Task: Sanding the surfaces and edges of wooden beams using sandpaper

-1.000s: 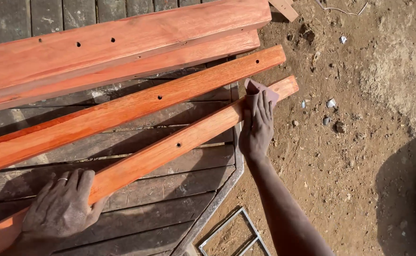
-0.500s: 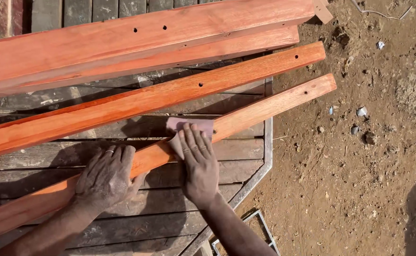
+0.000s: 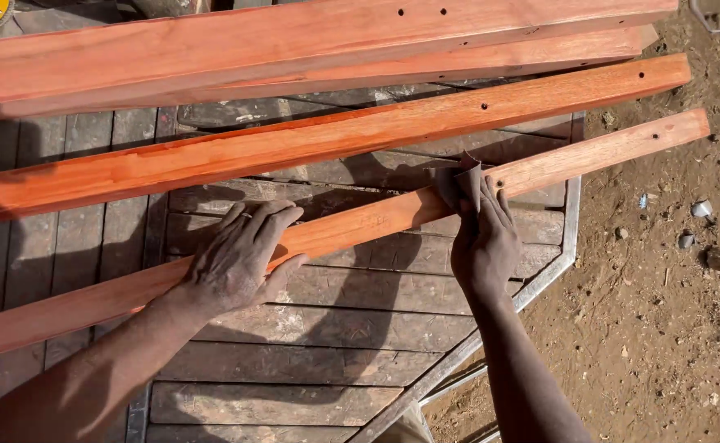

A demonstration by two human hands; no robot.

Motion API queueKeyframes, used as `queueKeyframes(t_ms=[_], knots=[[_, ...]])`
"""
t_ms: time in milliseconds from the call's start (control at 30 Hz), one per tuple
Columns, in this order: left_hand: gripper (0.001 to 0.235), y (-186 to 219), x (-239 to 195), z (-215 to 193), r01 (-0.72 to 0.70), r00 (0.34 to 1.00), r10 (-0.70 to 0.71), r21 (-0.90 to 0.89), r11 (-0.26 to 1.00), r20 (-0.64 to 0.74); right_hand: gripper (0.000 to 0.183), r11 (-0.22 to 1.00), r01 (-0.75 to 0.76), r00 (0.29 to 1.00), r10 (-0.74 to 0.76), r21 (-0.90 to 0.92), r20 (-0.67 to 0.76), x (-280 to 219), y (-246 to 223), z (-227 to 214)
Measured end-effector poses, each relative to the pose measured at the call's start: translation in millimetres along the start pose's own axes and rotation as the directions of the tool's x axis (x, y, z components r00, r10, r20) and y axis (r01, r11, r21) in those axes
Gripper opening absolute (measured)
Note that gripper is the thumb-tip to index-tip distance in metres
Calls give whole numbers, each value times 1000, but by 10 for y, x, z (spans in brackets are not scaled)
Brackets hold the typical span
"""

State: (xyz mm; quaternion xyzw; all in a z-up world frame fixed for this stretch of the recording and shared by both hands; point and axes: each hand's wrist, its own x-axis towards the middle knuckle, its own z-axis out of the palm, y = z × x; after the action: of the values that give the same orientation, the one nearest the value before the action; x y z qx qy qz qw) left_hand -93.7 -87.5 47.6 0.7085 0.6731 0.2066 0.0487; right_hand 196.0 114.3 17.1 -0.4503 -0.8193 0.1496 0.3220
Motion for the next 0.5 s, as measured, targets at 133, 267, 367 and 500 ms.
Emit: queueKeyframes(t_ms=[133, 267, 367, 500], knots=[[86, -848, -1075, -449, -79, 987, 39, 257, 963, 155, 37, 923, -190, 949, 260, 333, -179, -94, 104, -95], [100, -1057, -1353, -468, -118, 977, 47, 337, 934, 210, 35, 996, -5, 918, 38, 84, -396, 331, -324, -317], [97, -1055, -1502, -444, 33, 967, -105, 297, 954, 232, 24, 986, 134, 977, -148, -96, -153, 146, -353, -178], [70, -1051, -1407, -443, 77, 974, -136, 300, 951, 182, 32, 983, 183, 980, -181, -19, 78, -39, -342, 19]])
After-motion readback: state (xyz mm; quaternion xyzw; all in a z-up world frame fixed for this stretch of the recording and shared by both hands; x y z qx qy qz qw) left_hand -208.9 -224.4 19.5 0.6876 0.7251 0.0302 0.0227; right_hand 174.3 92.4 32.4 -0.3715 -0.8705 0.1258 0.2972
